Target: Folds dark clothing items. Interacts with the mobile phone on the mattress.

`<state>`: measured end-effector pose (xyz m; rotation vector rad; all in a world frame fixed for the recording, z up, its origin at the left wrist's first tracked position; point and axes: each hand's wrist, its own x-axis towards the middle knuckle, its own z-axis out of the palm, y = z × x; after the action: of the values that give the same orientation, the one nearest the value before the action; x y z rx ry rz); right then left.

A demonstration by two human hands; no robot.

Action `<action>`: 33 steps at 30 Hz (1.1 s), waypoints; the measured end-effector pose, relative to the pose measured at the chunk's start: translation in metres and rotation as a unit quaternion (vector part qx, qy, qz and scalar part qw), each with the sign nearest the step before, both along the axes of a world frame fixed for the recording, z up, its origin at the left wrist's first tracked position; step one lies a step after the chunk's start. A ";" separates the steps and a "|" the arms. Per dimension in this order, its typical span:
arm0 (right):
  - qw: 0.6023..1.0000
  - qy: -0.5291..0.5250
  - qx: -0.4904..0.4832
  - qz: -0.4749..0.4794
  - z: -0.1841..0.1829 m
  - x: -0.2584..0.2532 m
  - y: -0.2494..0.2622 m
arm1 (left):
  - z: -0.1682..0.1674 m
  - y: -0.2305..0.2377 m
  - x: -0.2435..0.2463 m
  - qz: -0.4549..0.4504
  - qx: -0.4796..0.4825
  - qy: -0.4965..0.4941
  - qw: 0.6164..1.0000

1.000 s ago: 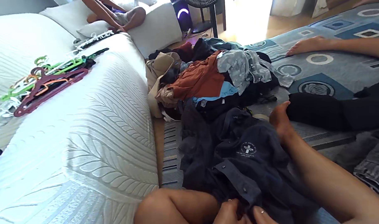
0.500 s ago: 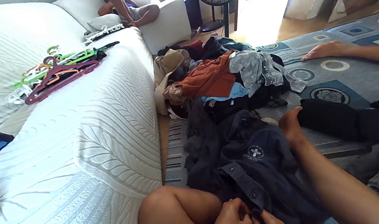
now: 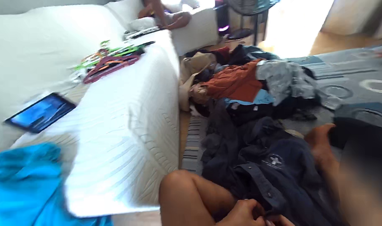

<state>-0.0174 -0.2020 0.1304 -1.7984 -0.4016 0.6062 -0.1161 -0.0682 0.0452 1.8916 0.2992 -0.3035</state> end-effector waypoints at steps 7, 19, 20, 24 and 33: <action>0.947 0.095 -0.278 0.126 0.136 -0.047 0.058 | -0.006 -0.002 0.002 -0.018 0.089 -0.051 0.995; 0.970 -0.138 -0.198 -0.002 0.009 -0.008 0.025 | -0.013 -0.018 0.007 -0.065 0.226 0.063 0.970; 0.966 -0.150 -0.212 -0.004 0.007 -0.007 0.026 | -0.012 -0.020 0.007 -0.069 0.239 0.071 0.966; 0.961 -0.172 -0.215 -0.036 -0.002 -0.009 0.025 | -0.012 -0.022 0.008 -0.076 0.256 0.084 0.960; 0.968 -0.194 -0.151 -0.048 0.000 -0.013 0.021 | -0.013 -0.014 0.006 -0.067 0.211 0.075 0.972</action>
<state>-0.0299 -0.1807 0.1302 -2.2247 -0.5012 0.2517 -0.1100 -0.0825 0.0317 2.3180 0.3586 -0.5064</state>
